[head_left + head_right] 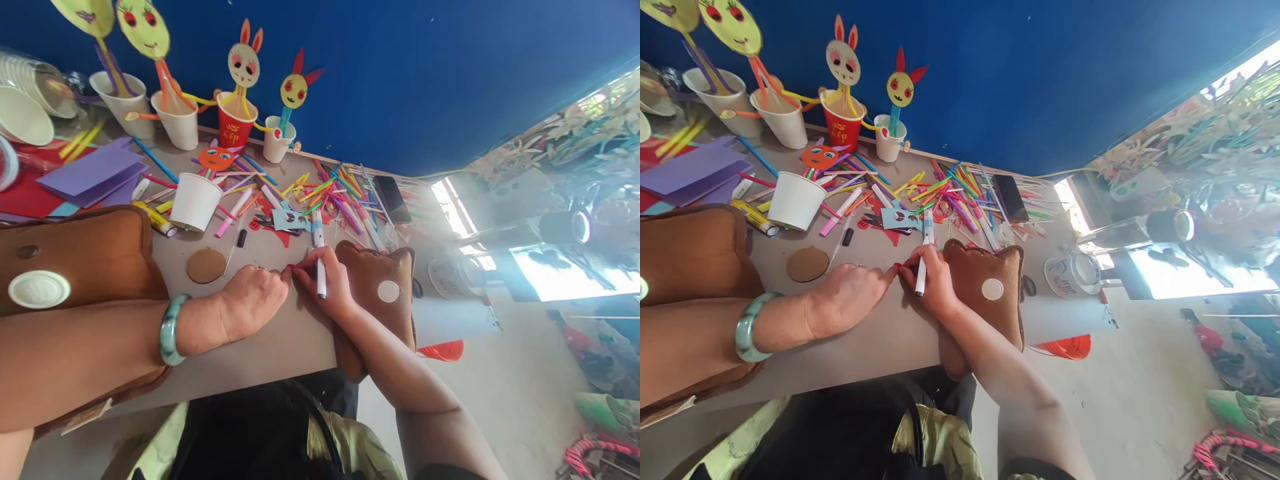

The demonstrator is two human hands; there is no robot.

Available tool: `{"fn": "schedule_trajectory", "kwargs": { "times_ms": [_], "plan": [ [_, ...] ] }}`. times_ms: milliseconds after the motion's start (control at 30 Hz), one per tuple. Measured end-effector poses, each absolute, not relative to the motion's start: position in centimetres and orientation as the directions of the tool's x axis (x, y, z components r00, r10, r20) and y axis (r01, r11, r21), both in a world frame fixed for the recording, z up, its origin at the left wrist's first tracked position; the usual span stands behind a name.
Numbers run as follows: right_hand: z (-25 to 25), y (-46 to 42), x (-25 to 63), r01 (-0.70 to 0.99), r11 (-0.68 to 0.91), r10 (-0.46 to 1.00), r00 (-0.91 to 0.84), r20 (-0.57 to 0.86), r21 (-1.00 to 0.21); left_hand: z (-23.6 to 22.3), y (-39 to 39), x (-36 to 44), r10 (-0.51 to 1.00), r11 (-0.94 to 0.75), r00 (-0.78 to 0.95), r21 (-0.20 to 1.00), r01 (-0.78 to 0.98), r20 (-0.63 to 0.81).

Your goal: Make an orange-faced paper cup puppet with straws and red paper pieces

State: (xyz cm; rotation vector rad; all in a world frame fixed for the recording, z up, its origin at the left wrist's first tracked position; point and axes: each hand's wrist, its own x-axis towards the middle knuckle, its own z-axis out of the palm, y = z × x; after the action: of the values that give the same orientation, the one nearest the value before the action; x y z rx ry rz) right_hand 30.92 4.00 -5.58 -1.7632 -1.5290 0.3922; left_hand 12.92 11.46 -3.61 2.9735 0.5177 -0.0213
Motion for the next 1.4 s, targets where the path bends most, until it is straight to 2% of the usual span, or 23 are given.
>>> {"fn": "schedule_trajectory", "kwargs": {
  "times_ms": [200,300,400,533,700,867,1000,1200,1400],
  "plan": [
    [-5.9,3.8,30.8,0.72,0.048,0.921,0.236,0.309,-0.692,-3.9,11.4,12.6,0.317,-0.946,0.948,0.064,0.317,-0.01],
    [-5.9,3.7,30.8,0.787,0.11,0.875,0.213,0.435,-0.607,-4.4,11.2,12.6,0.327,-0.945,0.945,0.026,0.328,-0.006],
    [-5.7,3.7,30.8,0.853,0.2,0.85,0.094,0.519,-0.482,-4.8,11.1,12.7,0.33,-0.944,0.944,-0.009,0.33,0.001],
    [-5.3,3.8,30.8,0.869,0.299,0.86,-0.066,0.506,-0.394,-4.9,11.0,12.9,0.335,-0.942,0.942,-0.021,0.335,0.021],
    [-5.2,3.9,30.6,0.896,0.28,0.896,-0.115,0.429,-0.345,-4.9,11.1,12.9,0.338,-0.941,0.941,-0.003,0.339,0.023],
    [-5.3,4.0,30.6,0.9,0.3,0.885,-0.14,0.443,-0.317,-5.6,10.8,12.6,0.333,-0.943,0.939,0.002,0.334,0.085],
    [-5.3,4.0,30.6,0.906,0.284,0.894,-0.132,0.429,-0.313,-6.3,10.6,12.3,0.356,-0.934,0.931,0.023,0.356,0.081],
    [-5.2,4.0,30.6,0.896,0.277,0.899,-0.113,0.424,-0.348,-7.2,10.8,11.9,0.372,-0.926,0.928,0.074,0.37,0.012],
    [-5.3,4.0,30.8,0.876,0.273,0.911,-0.101,0.4,-0.399,-7.7,10.9,11.5,0.347,-0.937,0.934,0.055,0.344,0.084]
  ]
}}
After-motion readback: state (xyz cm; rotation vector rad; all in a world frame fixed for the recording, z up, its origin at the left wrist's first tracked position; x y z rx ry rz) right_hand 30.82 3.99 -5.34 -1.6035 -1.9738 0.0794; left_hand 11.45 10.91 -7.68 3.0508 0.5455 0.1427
